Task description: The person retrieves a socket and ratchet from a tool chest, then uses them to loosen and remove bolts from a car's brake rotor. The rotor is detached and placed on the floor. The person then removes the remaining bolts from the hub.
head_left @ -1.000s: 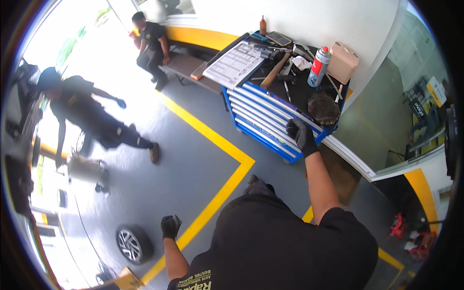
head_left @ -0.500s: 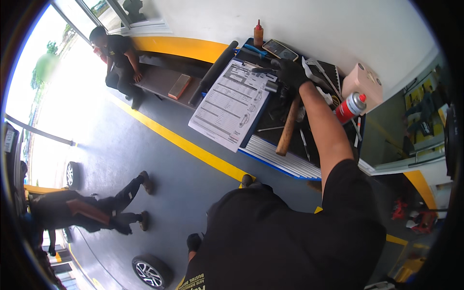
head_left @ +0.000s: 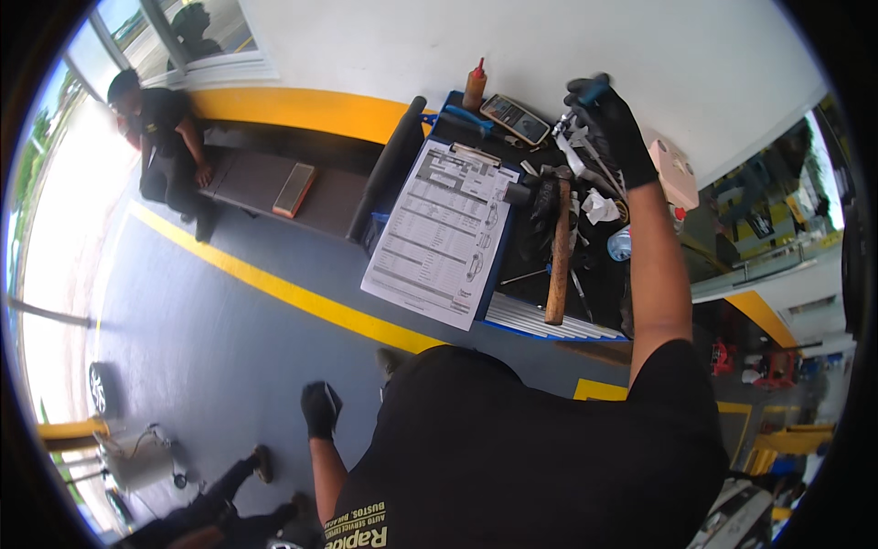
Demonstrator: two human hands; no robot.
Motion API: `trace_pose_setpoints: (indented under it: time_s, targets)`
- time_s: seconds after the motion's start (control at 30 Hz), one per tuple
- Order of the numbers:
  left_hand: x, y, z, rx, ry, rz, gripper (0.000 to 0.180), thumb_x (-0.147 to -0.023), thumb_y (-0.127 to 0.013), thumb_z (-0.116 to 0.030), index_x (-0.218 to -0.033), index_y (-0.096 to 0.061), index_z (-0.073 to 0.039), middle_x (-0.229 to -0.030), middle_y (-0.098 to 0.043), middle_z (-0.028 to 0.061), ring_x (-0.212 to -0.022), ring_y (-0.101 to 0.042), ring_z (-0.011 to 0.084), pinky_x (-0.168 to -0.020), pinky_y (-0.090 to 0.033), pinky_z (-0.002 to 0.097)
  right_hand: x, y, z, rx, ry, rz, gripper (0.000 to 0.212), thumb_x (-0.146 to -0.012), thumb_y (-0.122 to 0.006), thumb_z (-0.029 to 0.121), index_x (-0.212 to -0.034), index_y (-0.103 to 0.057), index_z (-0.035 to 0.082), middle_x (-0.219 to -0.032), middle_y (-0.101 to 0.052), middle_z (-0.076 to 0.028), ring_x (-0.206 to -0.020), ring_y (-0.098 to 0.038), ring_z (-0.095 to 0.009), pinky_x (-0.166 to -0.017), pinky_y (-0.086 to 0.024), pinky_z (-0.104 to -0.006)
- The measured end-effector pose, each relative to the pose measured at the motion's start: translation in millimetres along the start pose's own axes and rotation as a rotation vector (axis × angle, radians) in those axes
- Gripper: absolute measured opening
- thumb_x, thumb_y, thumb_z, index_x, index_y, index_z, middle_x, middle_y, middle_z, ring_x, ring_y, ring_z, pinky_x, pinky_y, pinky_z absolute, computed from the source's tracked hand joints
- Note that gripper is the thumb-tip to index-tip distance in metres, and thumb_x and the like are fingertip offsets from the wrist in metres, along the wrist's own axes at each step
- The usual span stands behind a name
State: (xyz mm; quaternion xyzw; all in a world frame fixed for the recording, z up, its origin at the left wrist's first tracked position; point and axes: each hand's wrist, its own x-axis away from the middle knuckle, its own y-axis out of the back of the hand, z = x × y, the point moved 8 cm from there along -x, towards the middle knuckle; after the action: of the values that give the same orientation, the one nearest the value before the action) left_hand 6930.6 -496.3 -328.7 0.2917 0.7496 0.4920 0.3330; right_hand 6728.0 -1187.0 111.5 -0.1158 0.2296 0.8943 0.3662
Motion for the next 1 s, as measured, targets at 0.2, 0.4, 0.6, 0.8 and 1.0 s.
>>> trace_pose_setpoints:
  time_s: [0.2, 0.4, 0.6, 0.8, 1.0]
  targets:
    - [-227, 111, -91, 0.305, -0.448, -0.184, 0.019, -0.088, -0.065, -0.002, -0.105, -0.066, 0.005, -0.108, -0.070, 0.0237, -0.101, -0.067, 0.0413, -0.089, -0.056, 0.0430, 146, -72, 16, -0.162, -0.247, -0.038, 0.057, -0.099, -0.059, 0.037, -0.135, -0.060, -0.007, -0.124, -0.068, -0.030, -0.118, -0.067, -0.044, -0.094, -0.055, -0.0509]
    - [-293, 134, -226, 1.449, -0.180, 0.527, 0.023, -0.098, -0.059, 0.000, -0.121, -0.065, 0.001, -0.114, -0.067, 0.0078, -0.107, -0.062, 0.0148, -0.098, -0.050, 0.0308, 200, -147, 66, -0.645, -0.075, 0.051, 0.046, -0.087, -0.075, 0.004, -0.130, -0.060, -0.005, -0.104, -0.067, -0.021, -0.104, -0.072, -0.028, -0.076, -0.058, -0.0332]
    - [-278, 138, -305, 1.241, -0.353, 0.836, 0.021, -0.100, -0.059, 0.000, -0.120, -0.066, 0.000, -0.106, -0.067, 0.0038, -0.097, -0.061, 0.0101, -0.088, -0.052, 0.0303, 278, -157, 39, -0.499, -0.318, -0.509, 0.097, -0.082, -0.070, -0.010, -0.166, -0.028, 0.009, -0.152, -0.052, -0.021, -0.117, -0.070, -0.030, -0.092, -0.061, -0.0355]
    - [-260, 132, -250, 1.013, -0.593, 0.617, 0.019, -0.095, -0.062, -0.002, -0.112, -0.071, 0.000, -0.105, -0.073, 0.0146, -0.093, -0.072, 0.0272, -0.085, -0.057, 0.0365, 369, -126, -3, -0.367, -0.458, -0.684, 0.079, -0.085, -0.063, -0.008, -0.159, -0.039, 0.007, -0.127, -0.065, -0.013, -0.097, -0.070, -0.021, -0.077, -0.058, -0.0311]
    - [-242, 117, -157, 0.833, -0.388, 0.523, 0.015, -0.095, -0.062, -0.001, -0.108, -0.070, 0.000, -0.111, -0.073, 0.0144, -0.096, -0.071, 0.0307, -0.088, -0.058, 0.0380, 369, -82, -15, -0.301, -0.643, -0.718, 0.037, -0.099, -0.060, 0.020, -0.131, -0.066, 0.003, -0.086, -0.068, -0.003, -0.064, -0.057, -0.007, -0.056, -0.043, -0.0213]
